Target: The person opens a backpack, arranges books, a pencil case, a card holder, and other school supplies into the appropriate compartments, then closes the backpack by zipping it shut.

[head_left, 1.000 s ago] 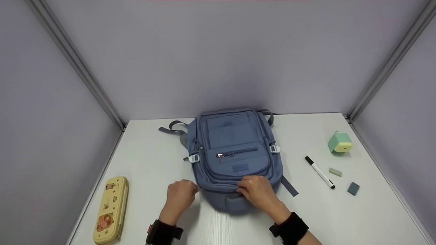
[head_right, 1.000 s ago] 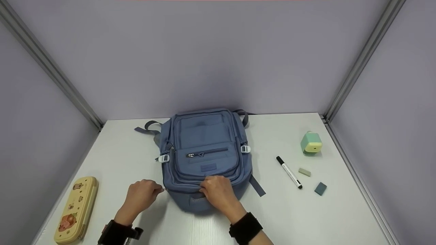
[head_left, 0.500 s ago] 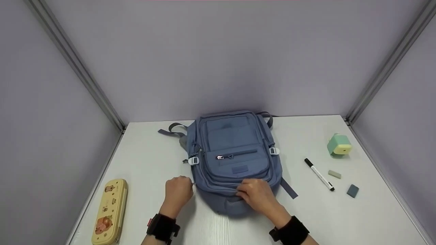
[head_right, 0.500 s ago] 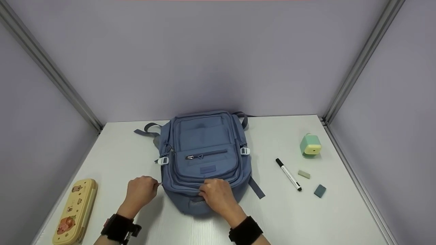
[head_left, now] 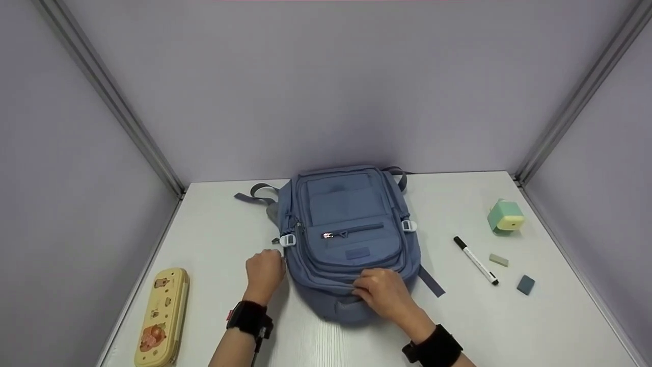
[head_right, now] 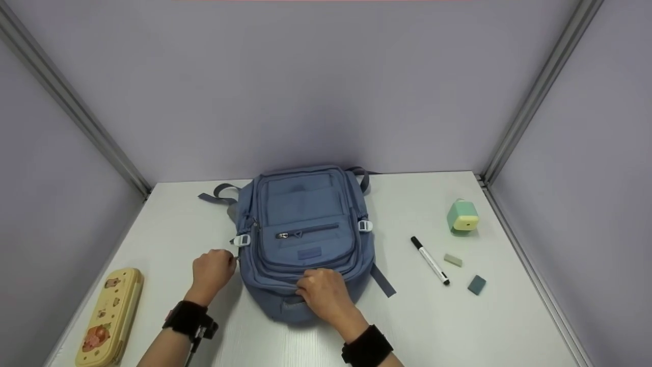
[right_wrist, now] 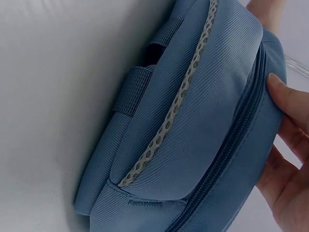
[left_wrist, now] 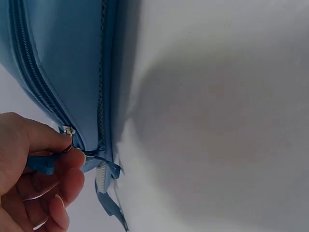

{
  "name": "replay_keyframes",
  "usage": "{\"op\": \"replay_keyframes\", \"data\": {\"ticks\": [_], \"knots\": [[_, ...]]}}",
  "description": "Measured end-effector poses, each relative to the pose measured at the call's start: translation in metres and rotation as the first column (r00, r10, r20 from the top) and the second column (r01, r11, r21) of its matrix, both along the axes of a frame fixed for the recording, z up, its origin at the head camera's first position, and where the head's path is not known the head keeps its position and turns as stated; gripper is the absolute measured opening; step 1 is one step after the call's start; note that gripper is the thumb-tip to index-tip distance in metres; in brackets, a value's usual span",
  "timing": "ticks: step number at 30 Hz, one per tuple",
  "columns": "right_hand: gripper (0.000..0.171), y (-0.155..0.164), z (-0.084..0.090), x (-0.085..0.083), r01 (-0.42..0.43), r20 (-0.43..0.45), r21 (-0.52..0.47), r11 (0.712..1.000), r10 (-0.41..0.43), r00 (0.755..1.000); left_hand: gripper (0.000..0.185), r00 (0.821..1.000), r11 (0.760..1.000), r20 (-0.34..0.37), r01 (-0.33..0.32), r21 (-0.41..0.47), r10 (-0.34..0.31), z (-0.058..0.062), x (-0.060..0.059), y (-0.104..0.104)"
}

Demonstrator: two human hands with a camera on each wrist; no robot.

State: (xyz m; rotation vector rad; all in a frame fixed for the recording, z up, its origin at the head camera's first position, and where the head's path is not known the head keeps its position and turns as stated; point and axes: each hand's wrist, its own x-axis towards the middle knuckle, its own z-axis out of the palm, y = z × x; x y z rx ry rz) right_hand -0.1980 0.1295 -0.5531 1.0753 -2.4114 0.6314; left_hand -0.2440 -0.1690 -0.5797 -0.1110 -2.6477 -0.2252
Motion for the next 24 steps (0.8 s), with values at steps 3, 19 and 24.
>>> {"op": "replay_keyframes", "data": {"ticks": [3, 19, 24], "knots": [[0.009, 0.001, -0.002, 0.001, 0.000, -0.010, -0.001, 1.000, 0.000, 1.000, 0.024, 0.998, 0.999, 0.057, -0.034, 0.026, 0.033, -0.001, -0.007, 0.000], [0.008, 0.004, -0.001, 0.005, -0.007, 0.033, -0.008, 1.000, 0.007, 0.999, 0.025, 0.995, 0.987, 0.014, -0.097, 0.126, 0.096, -0.014, -0.035, -0.006], [0.008, 0.004, -0.002, 0.006, -0.018, 0.013, -0.002, 1.000, 0.018, 1.000, 0.021, 0.988, 0.979, 0.086, -0.140, 0.147, 0.128, -0.013, -0.039, -0.005]]}}
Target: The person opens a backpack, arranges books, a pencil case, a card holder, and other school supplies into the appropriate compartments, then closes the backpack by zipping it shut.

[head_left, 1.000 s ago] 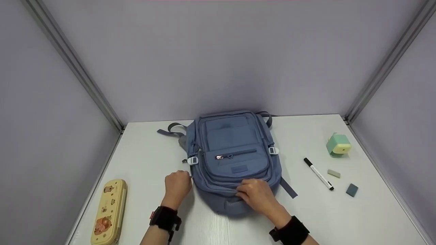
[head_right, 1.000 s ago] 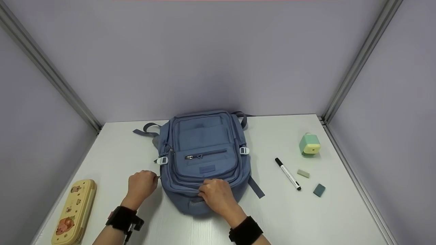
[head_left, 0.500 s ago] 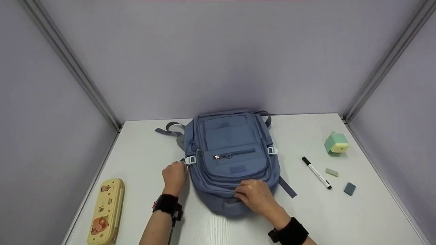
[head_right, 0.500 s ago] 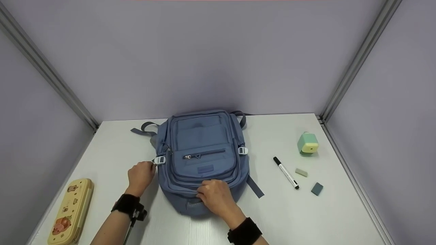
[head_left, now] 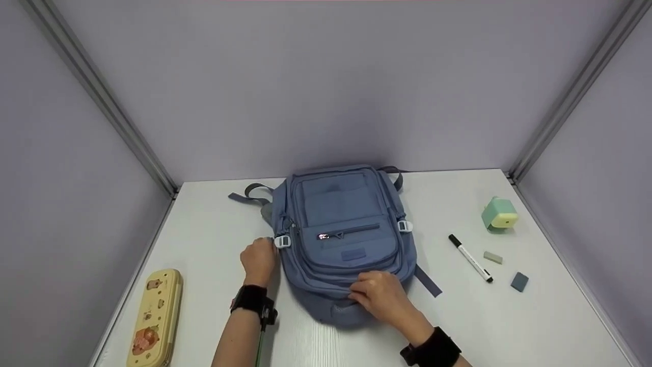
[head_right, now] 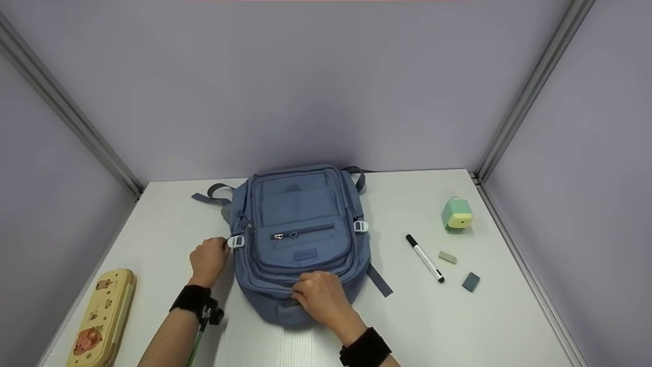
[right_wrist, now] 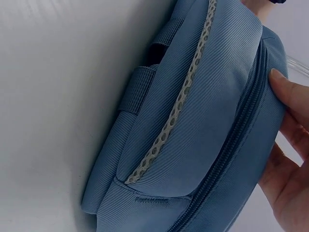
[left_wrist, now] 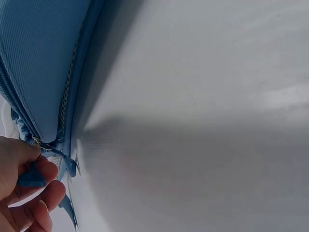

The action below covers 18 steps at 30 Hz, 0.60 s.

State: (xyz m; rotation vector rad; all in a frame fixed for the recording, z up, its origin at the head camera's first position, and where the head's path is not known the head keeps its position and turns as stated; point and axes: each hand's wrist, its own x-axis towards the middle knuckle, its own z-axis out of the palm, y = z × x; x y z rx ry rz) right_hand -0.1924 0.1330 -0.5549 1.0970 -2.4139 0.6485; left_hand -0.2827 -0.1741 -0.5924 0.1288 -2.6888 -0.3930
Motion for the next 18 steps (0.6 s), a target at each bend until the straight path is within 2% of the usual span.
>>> {"op": "replay_keyframes", "data": {"ticks": [3, 10, 14, 18], "knots": [[0.008, -0.0009, -0.0006, 0.0005, 0.002, -0.009, 0.008, 1.000, -0.002, 1.000, 0.017, 0.999, 1.000, 0.033, -0.021, 0.017, 0.021, -0.0001, -0.0025, 0.0012], [0.009, -0.0032, -0.0029, 0.0025, -0.003, 0.017, 0.056, 0.998, 0.003, 1.000, 0.014, 0.998, 0.995, 0.045, -0.046, 0.084, 0.043, -0.0024, -0.0050, 0.0054], [0.009, -0.0021, -0.0013, 0.0043, -0.020, 0.106, 0.107, 0.994, 0.009, 0.994, 0.016, 0.999, 0.994, 0.041, -0.023, 0.106, 0.019, 0.0008, -0.0032, 0.0048], [0.011, 0.0020, 0.0035, 0.0027, -0.055, 0.249, 0.102, 0.993, 0.028, 0.968, 0.009, 0.998, 0.998, -0.060, 0.003, 0.064, 0.001, 0.0059, -0.0006, 0.0061]]}}
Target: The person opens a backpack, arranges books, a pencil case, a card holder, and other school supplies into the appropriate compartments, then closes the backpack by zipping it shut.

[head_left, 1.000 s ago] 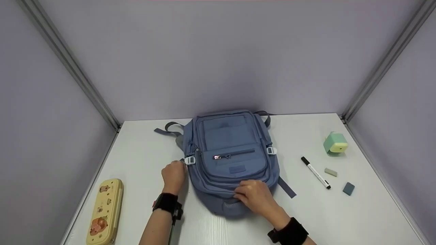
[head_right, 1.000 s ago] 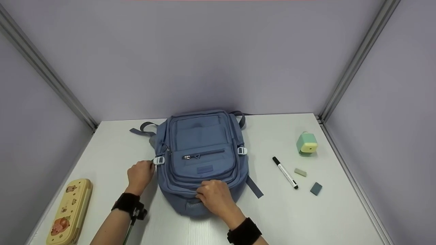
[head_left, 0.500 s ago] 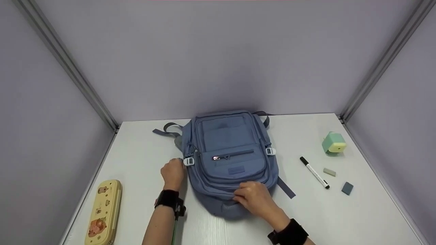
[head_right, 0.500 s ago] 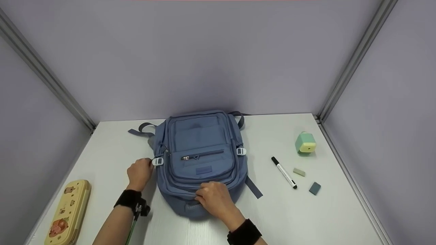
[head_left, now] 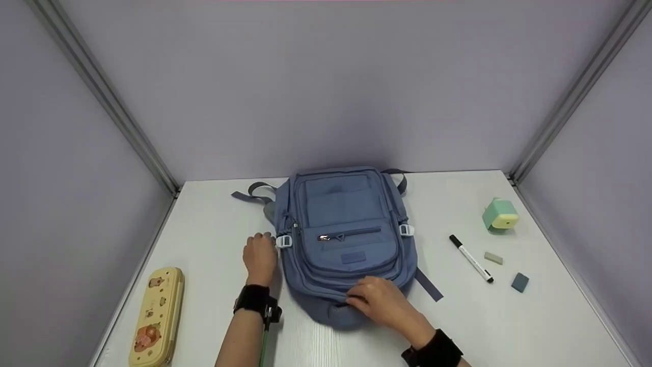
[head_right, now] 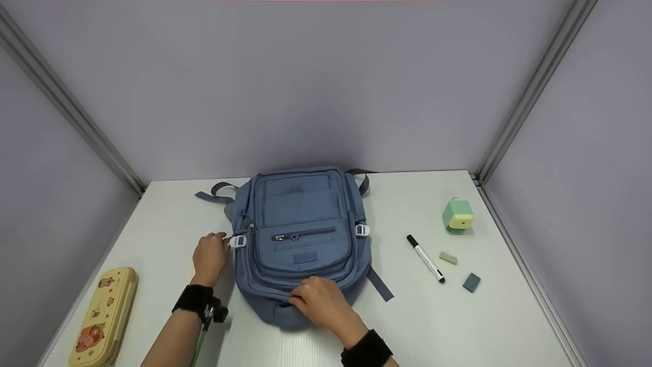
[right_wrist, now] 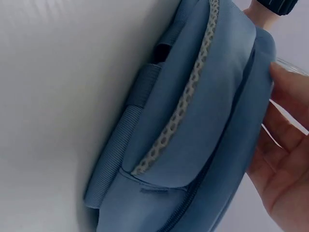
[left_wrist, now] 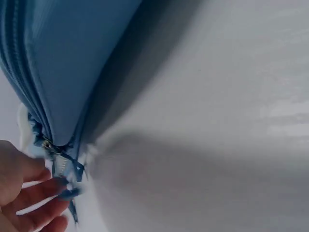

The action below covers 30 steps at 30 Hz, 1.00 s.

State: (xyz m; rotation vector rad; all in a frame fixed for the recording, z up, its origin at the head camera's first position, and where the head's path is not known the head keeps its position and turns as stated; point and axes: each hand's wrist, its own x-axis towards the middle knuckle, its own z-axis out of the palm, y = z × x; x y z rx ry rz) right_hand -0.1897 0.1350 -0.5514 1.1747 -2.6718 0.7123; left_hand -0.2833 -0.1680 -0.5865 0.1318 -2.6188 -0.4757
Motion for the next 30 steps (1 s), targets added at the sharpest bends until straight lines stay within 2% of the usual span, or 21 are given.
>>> {"op": "replay_keyframes", "data": {"ticks": [2, 4, 7, 10, 12, 14, 17, 20, 24, 30], "knots": [[0.012, 0.003, 0.003, -0.002, -0.005, 0.052, -0.027, 1.000, 0.006, 0.999, 0.012, 0.998, 1.000, -0.057, 0.015, -0.011, -0.016, 0.002, 0.004, 0.004], [0.011, 0.007, 0.005, -0.005, 0.003, 0.077, -0.063, 0.998, 0.002, 0.997, 0.019, 0.993, 0.998, -0.103, 0.056, -0.001, -0.056, 0.006, 0.010, 0.012], [0.011, 0.015, 0.005, -0.012, 0.038, 0.072, -0.123, 0.992, -0.029, 0.997, 0.028, 0.976, 0.983, -0.123, 0.182, 0.012, -0.179, 0.011, 0.024, 0.028], [0.013, 0.026, 0.002, -0.025, 0.102, 0.072, -0.157, 0.982, -0.092, 0.993, 0.046, 0.945, 0.947, -0.066, 0.320, 0.005, -0.319, 0.015, 0.037, 0.044], [0.023, 0.035, -0.002, -0.034, 0.154, 0.072, -0.137, 0.979, -0.145, 0.987, 0.057, 0.920, 0.920, 0.015, 0.391, 0.000, -0.391, 0.016, 0.045, 0.052], [0.039, 0.044, -0.007, -0.042, 0.207, 0.088, -0.081, 0.975, -0.200, 0.976, 0.066, 0.895, 0.901, 0.116, 0.433, 0.004, -0.431, 0.015, 0.051, 0.058], [0.062, 0.053, -0.013, -0.049, 0.276, 0.131, 0.030, 0.961, -0.277, 0.952, 0.070, 0.859, 0.888, 0.240, 0.458, 0.036, -0.452, 0.010, 0.059, 0.061], [0.075, 0.056, -0.018, -0.052, 0.308, 0.198, 0.121, 0.944, -0.327, 0.924, 0.070, 0.839, 0.888, 0.304, 0.456, 0.060, -0.452, 0.004, 0.065, 0.060], [0.077, 0.056, -0.025, -0.051, 0.297, 0.259, 0.179, 0.938, -0.337, 0.905, 0.069, 0.840, 0.889, 0.306, 0.453, 0.058, -0.448, -0.002, 0.069, 0.058], [0.074, 0.055, -0.029, -0.044, 0.277, 0.279, 0.179, 0.944, -0.319, 0.906, 0.067, 0.851, 0.888, 0.301, 0.458, -0.023, -0.431, -0.002, 0.075, 0.056]]}}
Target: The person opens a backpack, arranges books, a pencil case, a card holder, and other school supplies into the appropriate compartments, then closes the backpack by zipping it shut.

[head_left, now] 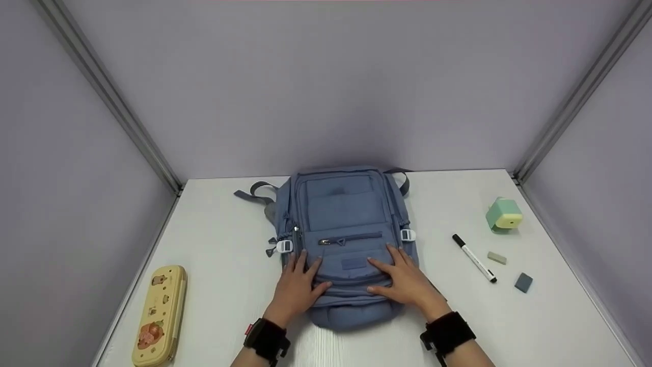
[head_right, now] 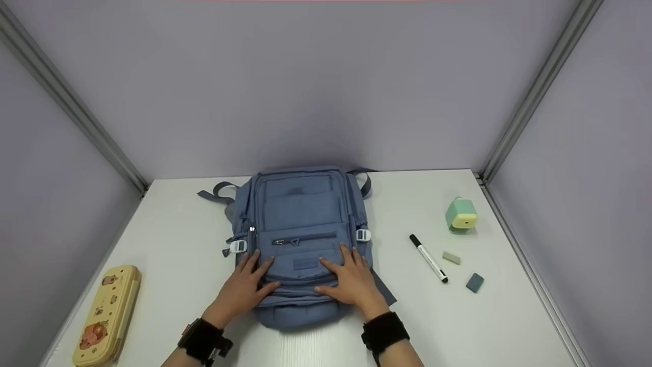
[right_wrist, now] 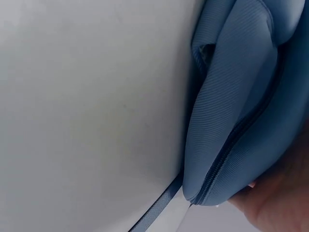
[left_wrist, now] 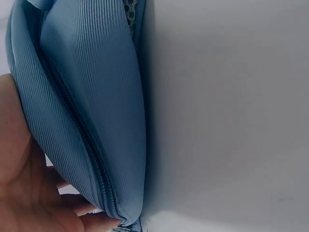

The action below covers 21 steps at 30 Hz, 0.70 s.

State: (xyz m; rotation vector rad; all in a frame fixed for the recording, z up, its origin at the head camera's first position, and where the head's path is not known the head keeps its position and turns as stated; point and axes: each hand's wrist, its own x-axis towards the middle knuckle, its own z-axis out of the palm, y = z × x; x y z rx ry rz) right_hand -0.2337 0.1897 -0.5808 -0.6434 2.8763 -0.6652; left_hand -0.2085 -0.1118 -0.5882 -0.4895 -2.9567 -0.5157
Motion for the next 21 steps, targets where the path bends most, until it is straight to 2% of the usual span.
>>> {"op": "replay_keyframes", "data": {"ticks": [4, 7, 10, 13, 15, 21], "knots": [[0.074, -0.001, -0.001, 0.003, -0.010, -0.006, -0.005, 1.000, 0.010, 1.000, 0.059, 0.999, 0.999, -0.042, -0.018, -0.043, 0.017, 0.007, -0.005, -0.005], [0.075, -0.002, -0.001, 0.003, -0.017, 0.004, -0.006, 1.000, 0.017, 1.000, 0.044, 0.991, 0.998, -0.122, -0.060, -0.029, 0.056, 0.013, -0.020, -0.012], [0.077, -0.002, 0.001, 0.001, -0.028, 0.019, 0.006, 1.000, 0.028, 0.999, 0.029, 0.966, 0.993, -0.230, -0.120, 0.017, 0.121, 0.018, -0.040, -0.022], [0.078, -0.003, 0.003, 0.001, -0.037, 0.026, 0.010, 0.999, 0.037, 0.999, 0.026, 0.939, 0.983, -0.290, -0.176, 0.056, 0.185, 0.022, -0.058, -0.029], [0.078, -0.003, 0.004, 0.000, -0.039, 0.027, 0.015, 0.999, 0.039, 0.999, 0.028, 0.932, 0.977, -0.296, -0.207, 0.041, 0.210, 0.025, -0.067, -0.033], [0.078, -0.002, 0.005, 0.001, -0.038, 0.041, 0.000, 0.999, 0.038, 0.998, 0.035, 0.941, 0.965, -0.235, -0.259, -0.043, 0.242, 0.027, -0.087, -0.035]]}}
